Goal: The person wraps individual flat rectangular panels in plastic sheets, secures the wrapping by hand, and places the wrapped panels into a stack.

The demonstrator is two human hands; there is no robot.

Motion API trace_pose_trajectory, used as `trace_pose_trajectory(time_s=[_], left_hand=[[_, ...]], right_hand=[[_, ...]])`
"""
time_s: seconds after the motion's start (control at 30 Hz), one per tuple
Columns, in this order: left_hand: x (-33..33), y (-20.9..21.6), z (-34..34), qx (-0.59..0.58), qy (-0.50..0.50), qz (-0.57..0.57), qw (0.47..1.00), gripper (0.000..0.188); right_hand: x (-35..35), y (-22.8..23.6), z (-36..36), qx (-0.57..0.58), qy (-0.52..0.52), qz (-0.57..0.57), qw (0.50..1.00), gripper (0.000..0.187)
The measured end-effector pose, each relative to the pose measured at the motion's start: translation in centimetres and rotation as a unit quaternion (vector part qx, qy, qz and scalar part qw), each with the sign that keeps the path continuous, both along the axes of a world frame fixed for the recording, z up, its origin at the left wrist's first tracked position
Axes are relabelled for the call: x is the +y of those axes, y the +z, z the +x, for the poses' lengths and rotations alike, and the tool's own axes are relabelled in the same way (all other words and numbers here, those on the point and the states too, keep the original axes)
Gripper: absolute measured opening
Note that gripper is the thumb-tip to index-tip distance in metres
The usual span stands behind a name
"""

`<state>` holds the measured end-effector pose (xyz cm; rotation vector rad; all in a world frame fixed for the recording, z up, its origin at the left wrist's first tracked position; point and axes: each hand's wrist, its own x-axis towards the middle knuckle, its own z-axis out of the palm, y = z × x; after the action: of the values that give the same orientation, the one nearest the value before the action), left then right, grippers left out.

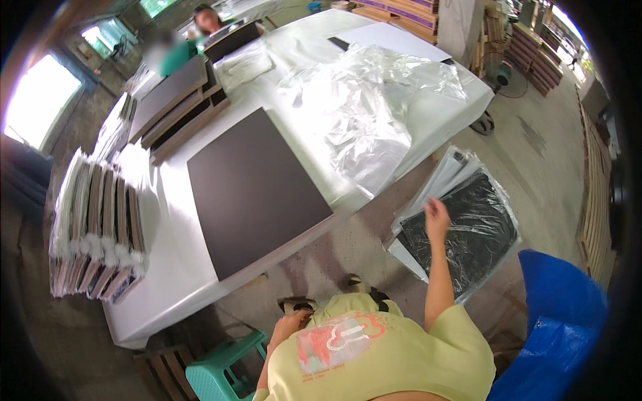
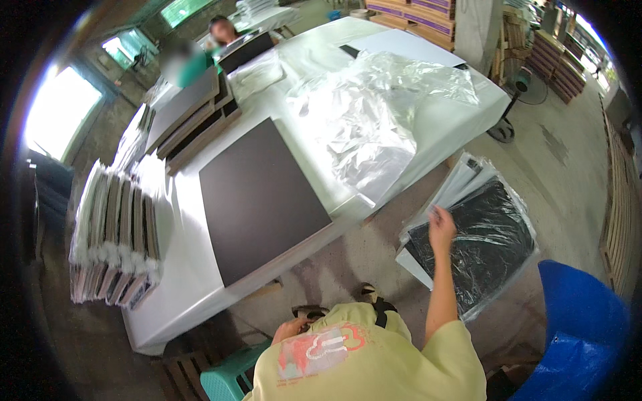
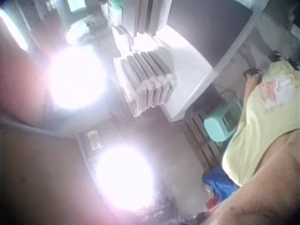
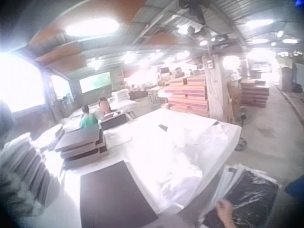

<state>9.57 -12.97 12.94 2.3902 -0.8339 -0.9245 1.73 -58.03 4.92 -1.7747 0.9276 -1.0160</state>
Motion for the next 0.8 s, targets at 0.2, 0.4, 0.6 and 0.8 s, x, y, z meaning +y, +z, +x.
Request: trace_pose_trajectory(time_s=[0.2, 0.4, 0.6, 0.8], left_hand=[[1.6, 1.5, -0.3, -0.075, 0.107, -0.069, 0.989, 0.018], [5.7, 0.6, -3.5, -0.073, 0.229, -0.047, 0.970, 0.018], [5.6, 0.5, -2.6, -0.088, 0.182, -0.030, 0.979, 0.020], [4.2, 1.7, 1.6, -0.124, 0.146, -0.063, 0.979, 0.024]], right_hand=[[-0.4, 4.8, 15.3, 0.087, 0.311, -0.336, 0.885, 0.024], [-3.4, 4.5, 17.7, 0.144, 0.388, -0.084, 0.907, 0.015], [-6.0, 12.1, 25.5, 0.066, 0.253, -0.130, 0.957, 0.018], [-5.9, 22.9, 31.8, 0.076, 0.354, -0.295, 0.884, 0.020]])
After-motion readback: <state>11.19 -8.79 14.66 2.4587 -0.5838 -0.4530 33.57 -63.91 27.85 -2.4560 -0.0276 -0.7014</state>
